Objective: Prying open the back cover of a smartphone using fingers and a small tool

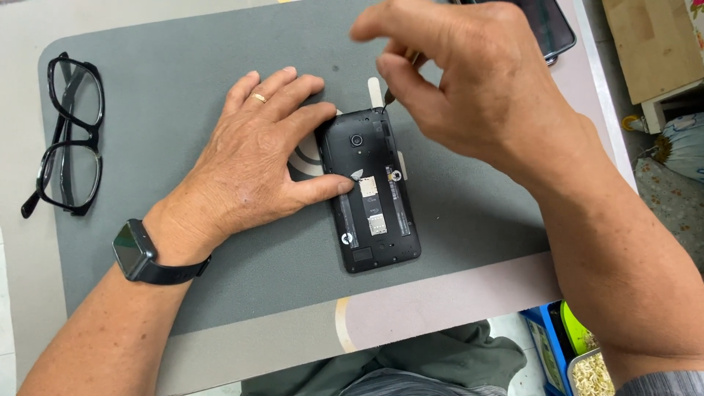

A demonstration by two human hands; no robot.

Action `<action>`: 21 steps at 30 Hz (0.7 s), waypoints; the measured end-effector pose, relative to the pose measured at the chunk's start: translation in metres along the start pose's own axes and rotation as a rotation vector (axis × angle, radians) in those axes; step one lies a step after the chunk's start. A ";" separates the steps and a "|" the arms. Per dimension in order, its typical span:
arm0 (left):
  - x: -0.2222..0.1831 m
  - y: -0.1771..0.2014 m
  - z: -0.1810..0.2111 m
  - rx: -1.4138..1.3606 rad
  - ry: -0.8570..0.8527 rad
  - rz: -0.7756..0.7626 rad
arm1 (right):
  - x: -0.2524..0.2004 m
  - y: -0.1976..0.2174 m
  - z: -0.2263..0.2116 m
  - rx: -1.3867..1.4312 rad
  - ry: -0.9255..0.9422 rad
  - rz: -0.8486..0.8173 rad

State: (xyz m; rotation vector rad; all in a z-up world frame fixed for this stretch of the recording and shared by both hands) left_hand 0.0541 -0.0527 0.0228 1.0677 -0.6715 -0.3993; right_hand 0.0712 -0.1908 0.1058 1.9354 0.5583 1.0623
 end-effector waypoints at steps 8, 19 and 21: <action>0.001 0.000 0.000 0.002 0.001 -0.018 | -0.001 0.001 0.001 -0.005 0.000 0.003; 0.000 -0.001 0.000 0.001 0.004 -0.009 | -0.005 -0.004 0.006 -0.165 -0.037 -0.005; 0.000 0.000 0.001 0.010 -0.002 -0.001 | -0.007 -0.004 0.011 -0.213 -0.031 0.019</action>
Point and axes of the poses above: each hand's wrist, its own x-axis towards the middle knuckle, its own y-axis out of the back of the hand, z = x × y, the point moved 9 cm from there along x, towards the middle knuckle, and after that the axes turned 2 degrees about -y, right-handed, at the moved point
